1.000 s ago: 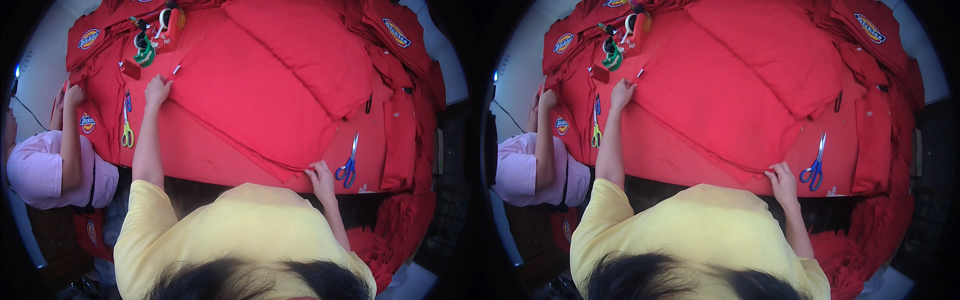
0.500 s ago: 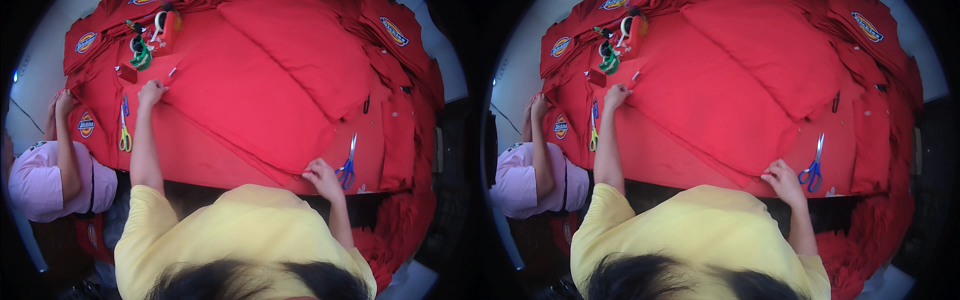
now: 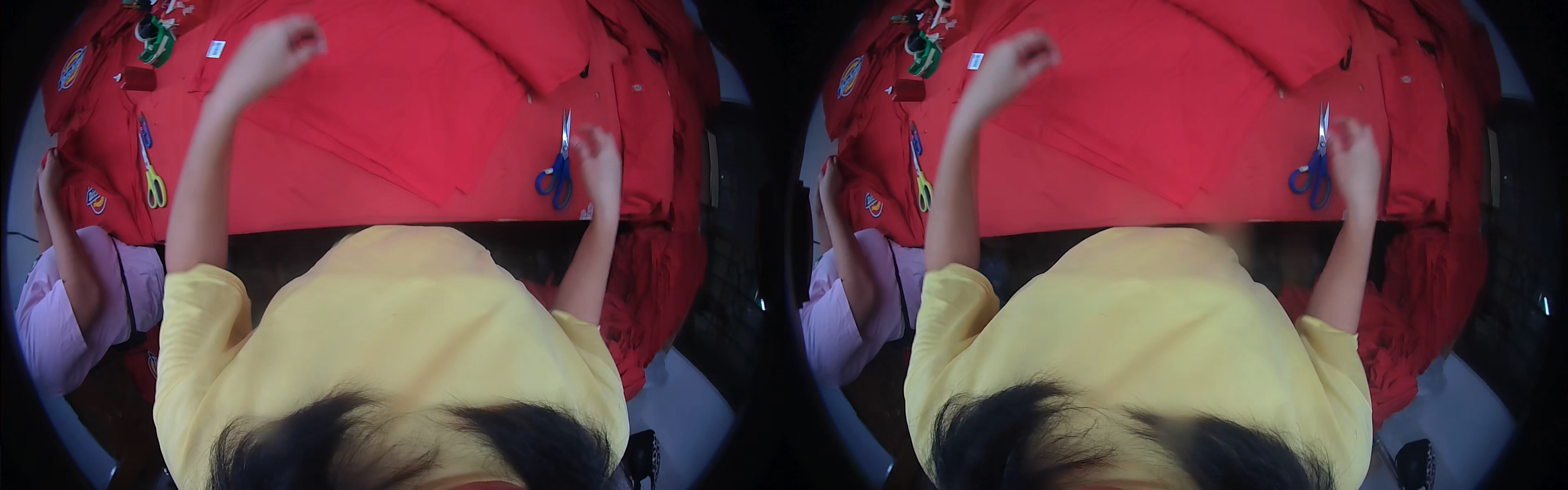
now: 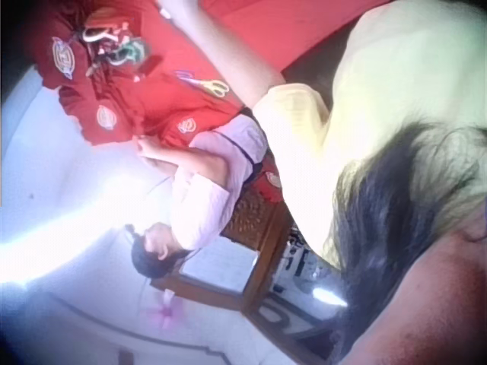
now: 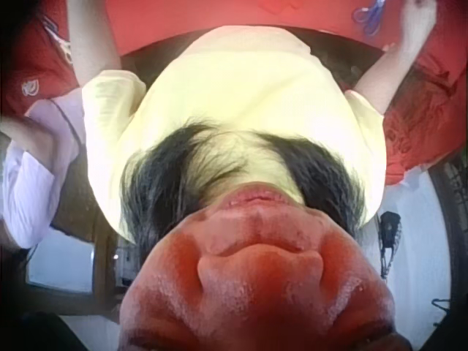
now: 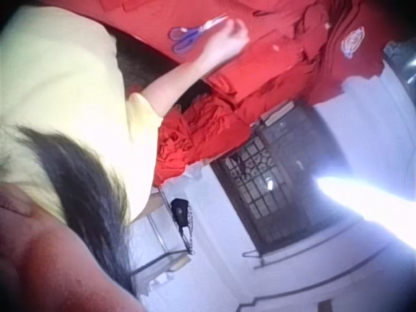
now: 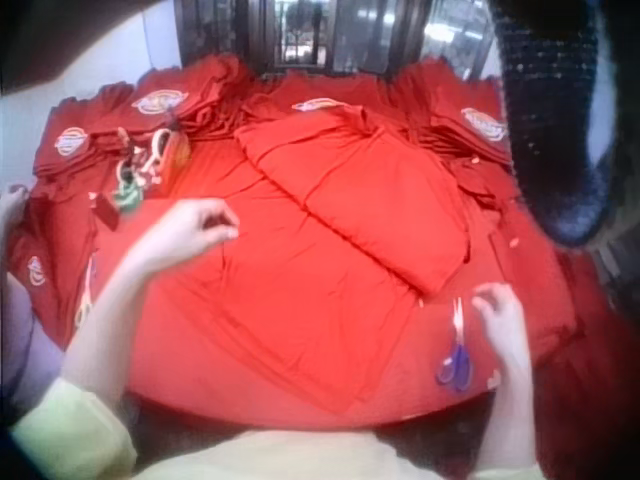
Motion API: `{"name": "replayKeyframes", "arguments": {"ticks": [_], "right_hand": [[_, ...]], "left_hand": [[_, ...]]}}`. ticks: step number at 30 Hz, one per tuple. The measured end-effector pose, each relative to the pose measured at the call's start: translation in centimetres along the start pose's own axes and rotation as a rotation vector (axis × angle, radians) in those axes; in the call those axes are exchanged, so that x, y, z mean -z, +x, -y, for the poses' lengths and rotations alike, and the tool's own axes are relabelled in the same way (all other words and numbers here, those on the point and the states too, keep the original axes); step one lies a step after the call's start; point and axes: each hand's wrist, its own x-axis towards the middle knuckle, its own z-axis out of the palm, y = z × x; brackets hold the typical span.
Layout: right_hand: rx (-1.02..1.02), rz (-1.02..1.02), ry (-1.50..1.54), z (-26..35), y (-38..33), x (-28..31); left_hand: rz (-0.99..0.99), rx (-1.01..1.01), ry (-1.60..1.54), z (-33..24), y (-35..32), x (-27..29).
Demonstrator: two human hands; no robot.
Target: The person picks up, unfolds, and aligns red t-shirts one at a time on a table, uses shears to trim tags or threads from the neck area, and then folds each shirt.
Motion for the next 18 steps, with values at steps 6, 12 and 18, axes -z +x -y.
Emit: {"name": "replayKeyframes", "arguments": {"ticks": [6, 12, 18], "right_hand": [[-0.227, 0.086, -0.073, 3.3, -8.2, -2.9], [-0.352, 0.069, -0.033, 2.2, -7.2, -3.2], [-0.531, 0.29, 0.345, 3.9, -6.1, 0.8]], "left_hand": [[-0.114, -0.117, 0.059, -6.4, -9.6, -13.6], [-0.274, -0.043, 0.029, -6.9, -10.4, -16.1], [-0.276, 0.094, 0.075, -8.3, -10.0, -16.2]]}}
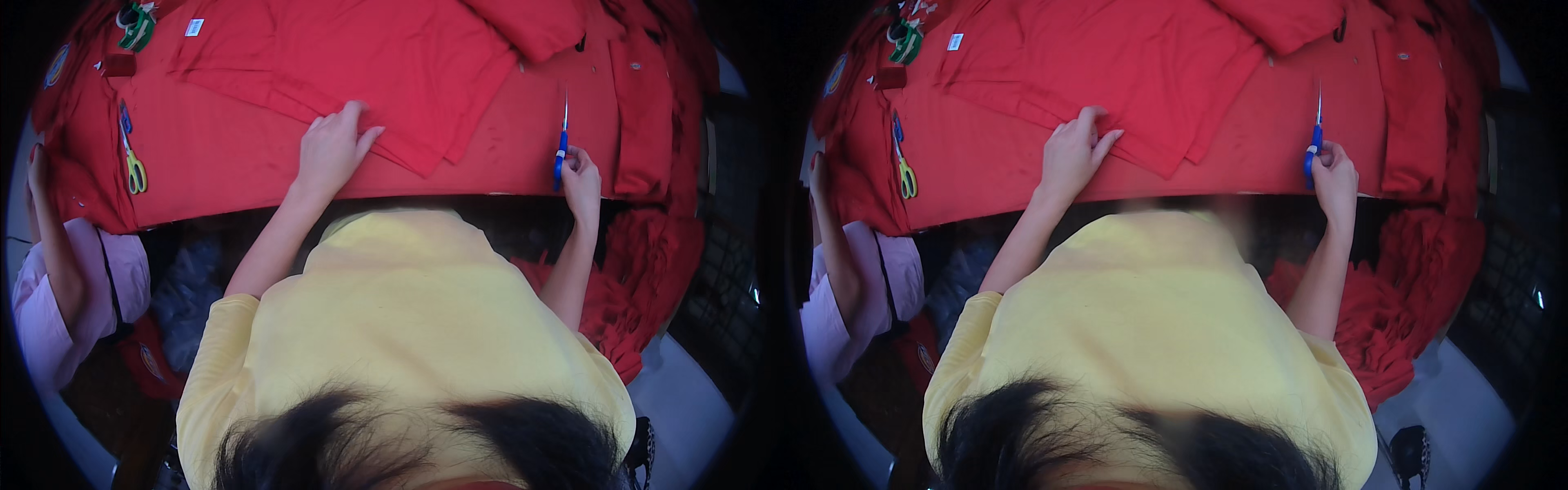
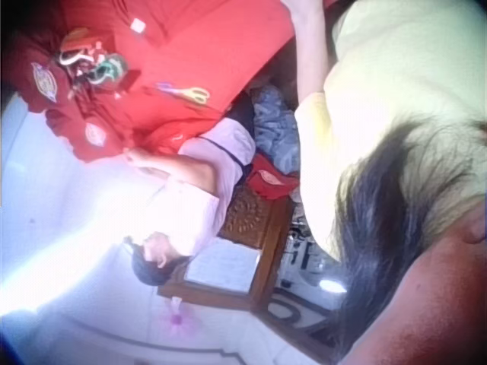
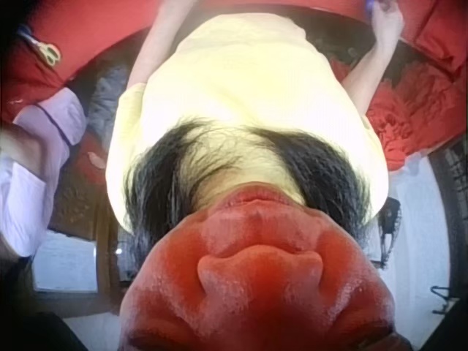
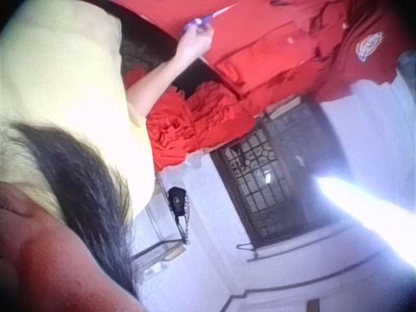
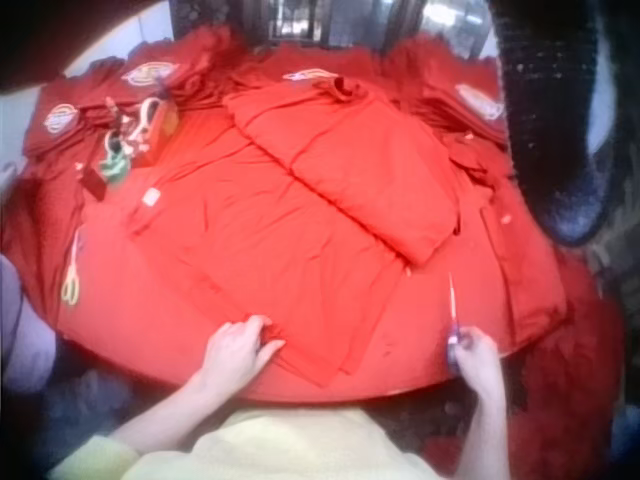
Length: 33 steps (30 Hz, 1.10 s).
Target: The person picks up, unfolds, and aligns red t-shirts one at a time on a table, uses shears to trim tags or threads from the neck area, and then folds each shirt.
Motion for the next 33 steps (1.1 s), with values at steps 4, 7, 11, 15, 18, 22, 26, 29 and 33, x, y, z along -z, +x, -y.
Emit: {"name": "replayKeyframes", "arguments": {"ticks": [4, 7, 11, 15, 18, 22, 26, 29, 33], "right_hand": [[0.218, 0.255, 0.846, 1.1, -2.4, -2.9], [0.381, 0.46, 0.969, 3.7, -3.6, -6.1], [0.391, 0.646, 1.07, 7.8, -4.9, -9.0], [0.418, 0.653, 0.978, 8.0, -4.4, -12.3], [0.345, 0.688, 1.001, 7.6, -4.1, -13.3], [0.305, 0.714, 1.045, 7.4, -4.2, -12.9], [0.29, 0.652, 0.967, 8.3, -5.7, -10.0], [0.256, 0.589, 0.903, 7.8, -7.1, -8.1], [0.497, 0.502, 0.505, 5.9, -8.1, -6.6]], "left_hand": [[0.115, 0.056, 0.065, -0.8, 0.8, 1.0], [0.105, 0.178, -0.014, -1.5, 2.8, 3.5], [-0.132, 0.501, -0.858, -0.2, 6.2, 3.2], [-0.261, 0.769, -1.471, -1.6, 4.9, -0.1], [-0.221, 0.92, -1.636, -2.3, 3.6, -0.2], [0.235, 1.032, -1.919, -1.3, 2.7, 0.3], [0.192, 1.05, -1.685, -4.2, 2.5, 2.6], [0.08, 0.95, -1.834, -5.0, 1.8, 2.5], [0.021, 0.907, -1.817, -6.9, 1.4, 2.9]]}}
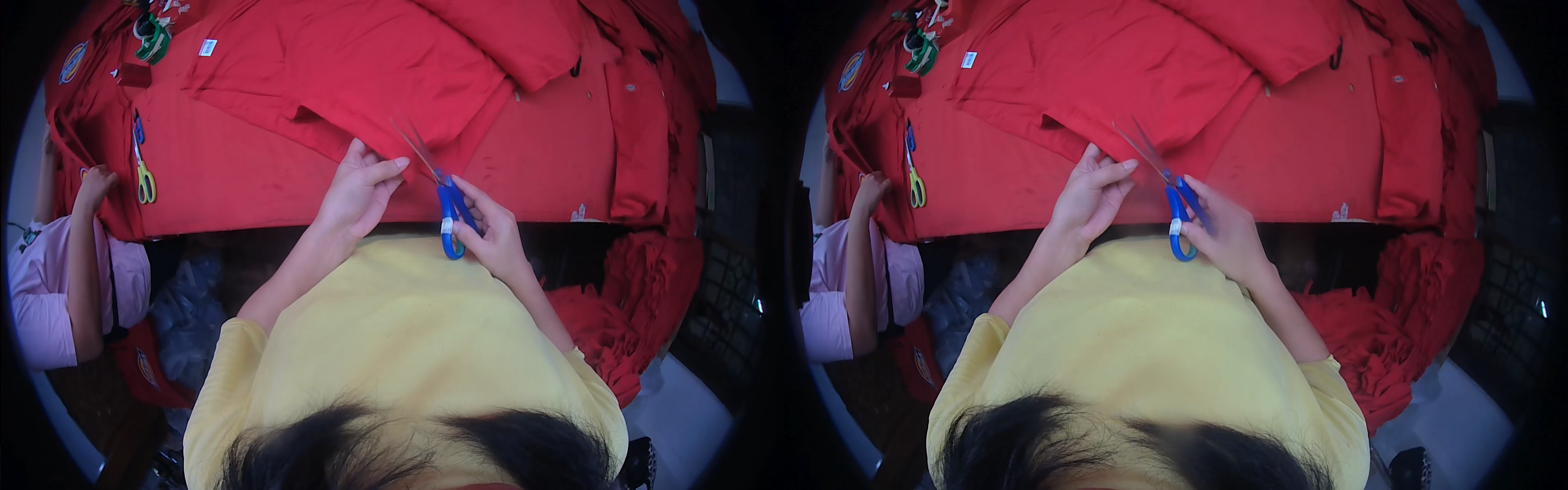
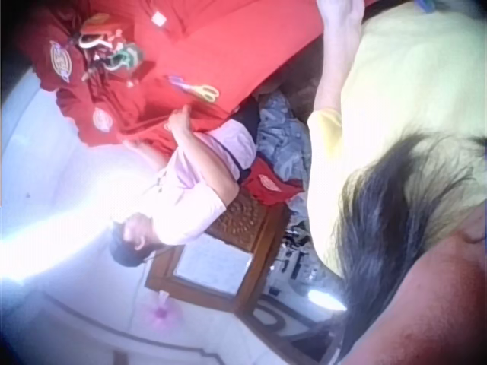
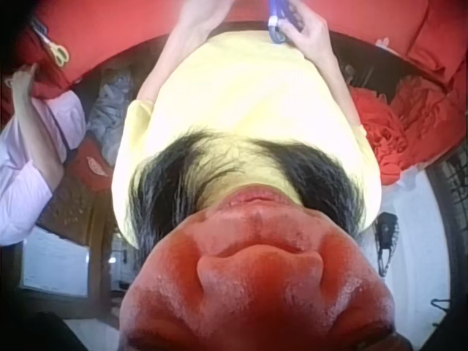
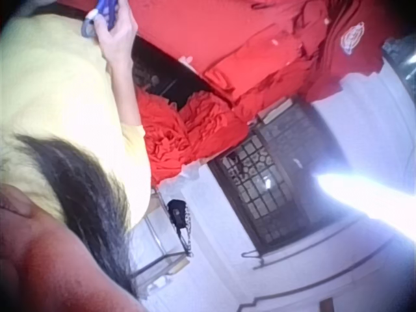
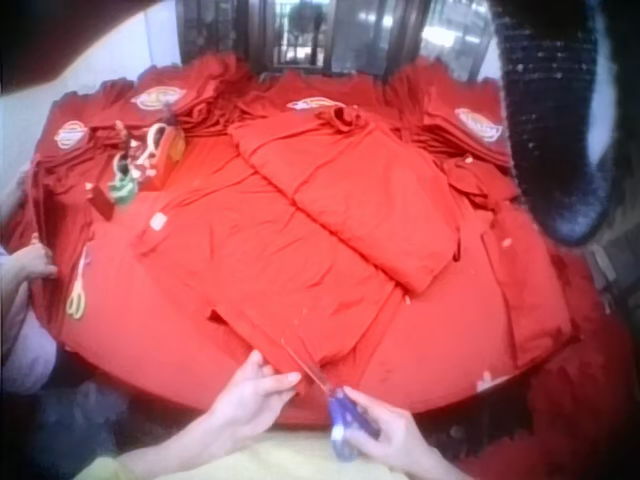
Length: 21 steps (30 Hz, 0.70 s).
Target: The person picks up, unfolds, and aligns red t-shirts one at a time on a table, uses shears to trim tags or threads from the neck area, and then folds each shirt.
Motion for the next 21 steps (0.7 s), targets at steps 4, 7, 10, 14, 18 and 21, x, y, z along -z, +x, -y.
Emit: {"name": "replayKeyframes", "arguments": {"ticks": [4, 7, 10, 14, 18, 21], "right_hand": [[0.164, -0.031, -0.334, -0.7, -1.3, 0.8], [0.211, -0.055, -0.395, -2.0, -1.2, 0.7], [0.234, -0.056, -0.394, -2.1, -0.9, 0.5], [0.241, -0.045, -0.402, -1.3, -0.2, 0.0], [0.312, -0.044, -0.354, -1.0, 0.3, -0.3], [0.279, -0.016, -0.337, -0.8, 0.3, -0.2]], "left_hand": [[0.015, -0.013, -0.025, 0.0, 0.0, 0.4], [-0.014, -0.092, -0.005, -0.5, 0.6, 0.5], [0.004, -0.141, 0.036, -0.8, 0.6, 0.4], [-0.012, -0.192, 0.074, -1.1, -0.3, -1.2], [-0.004, -0.224, 0.108, -0.5, -0.7, -1.4], [-0.01, -0.239, 0.123, -0.3, -1.0, -1.7]]}}
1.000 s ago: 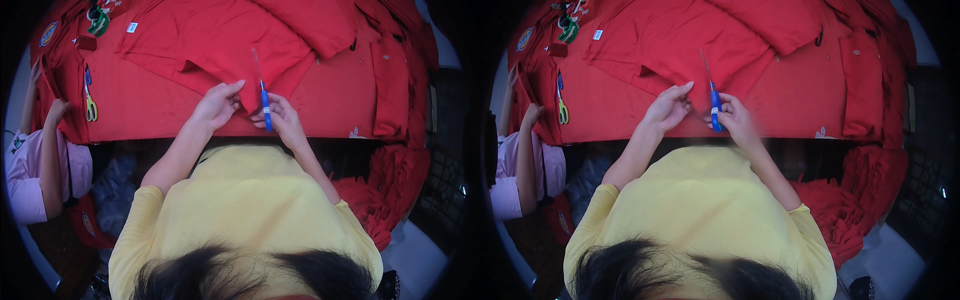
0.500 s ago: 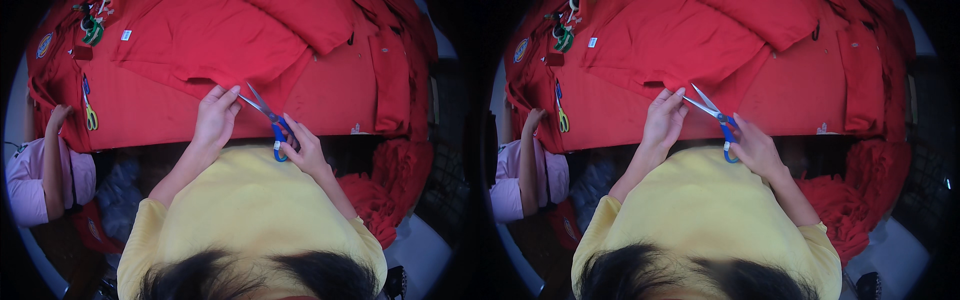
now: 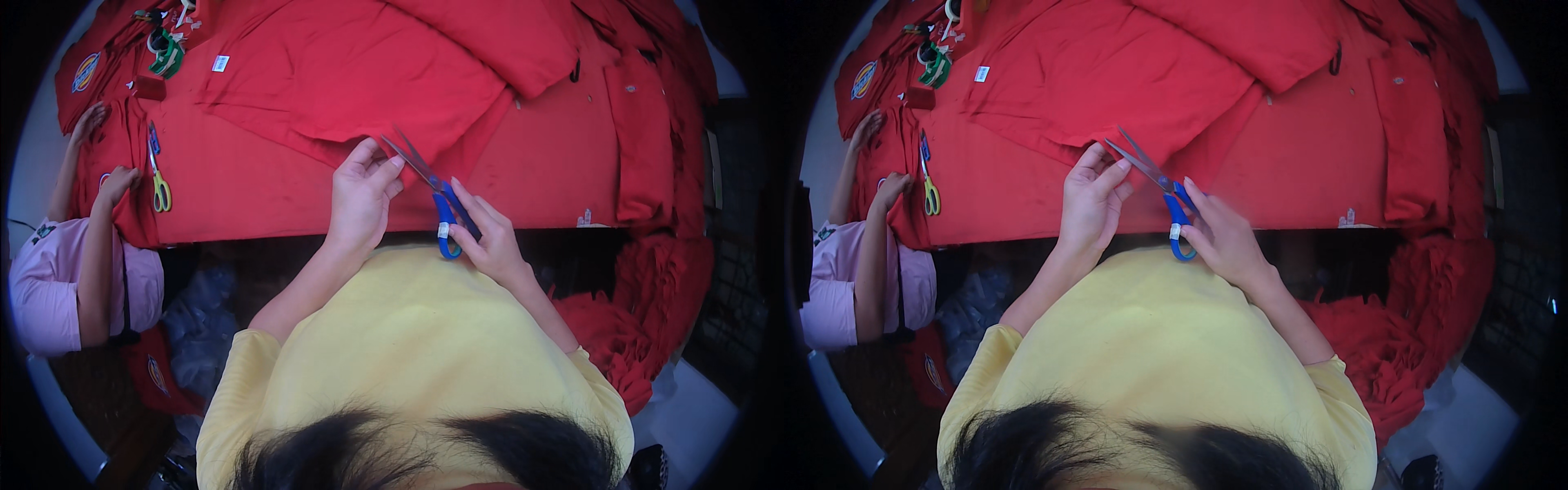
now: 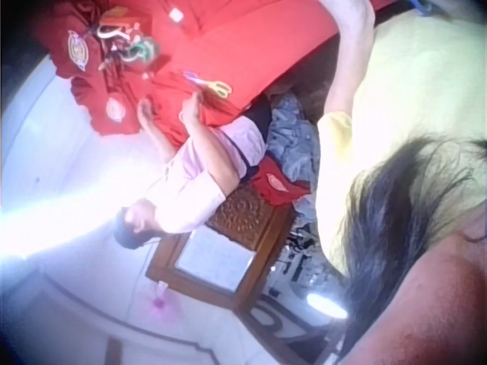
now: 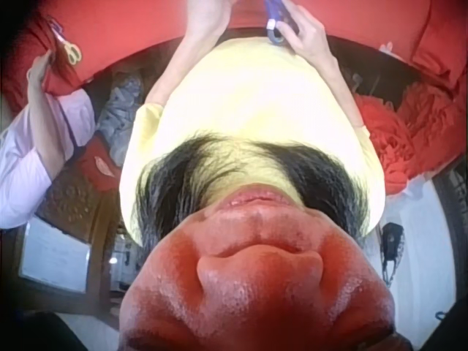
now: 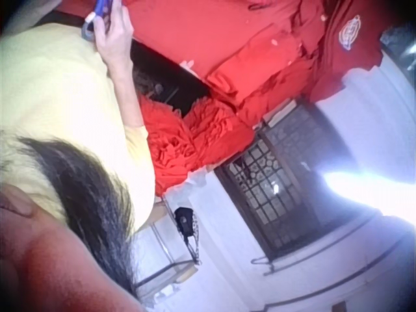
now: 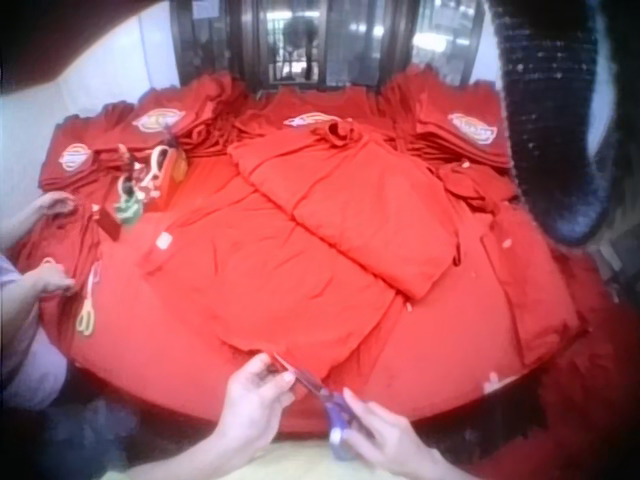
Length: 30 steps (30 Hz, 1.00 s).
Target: The person picks up, unfolds, and aligns red t-shirts one at a time on a table, uses shears to trim tags or threads from the neck area, and then folds each shirt.
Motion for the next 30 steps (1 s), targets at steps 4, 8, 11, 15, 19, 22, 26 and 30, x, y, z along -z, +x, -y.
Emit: {"name": "replayKeyframes", "arguments": {"ticks": [4, 8, 11, 15, 19, 22, 26, 30], "right_hand": [[-0.036, 0.017, 0.094, 0.4, 0.0, 0.3], [-0.129, 0.034, 0.215, -0.6, -0.5, 0.3], [-0.032, -0.007, 0.139, 0.0, -0.4, 0.2], [-0.058, 0.011, 0.172, 0.6, 0.4, 0.6], [-0.213, 0.08, 0.308, 0.1, 0.7, 1.1], [-0.174, 0.075, 0.34, -0.6, 0.3, 0.7], [-0.048, 0.063, 0.186, 0.6, 1.0, 0.9], [-0.039, 0.051, 0.24, -0.2, 1.9, 0.4]], "left_hand": [[-0.004, -0.023, 0.022, 0.3, -0.1, 0.3], [-0.022, -0.039, 0.016, 0.1, -0.3, -0.2], [-0.037, -0.025, 0.124, 0.5, -0.1, 0.3], [-0.02, -0.022, 0.179, 0.4, -0.6, -0.3], [-0.002, -0.021, 0.183, 0.3, -0.7, 0.2], [-0.023, -0.075, 0.167, 0.4, 0.4, 1.3], [0.014, -0.08, 0.28, -0.6, 0.1, 1.1], [0.033, -0.103, 0.319, -0.6, -0.4, 0.8]]}}
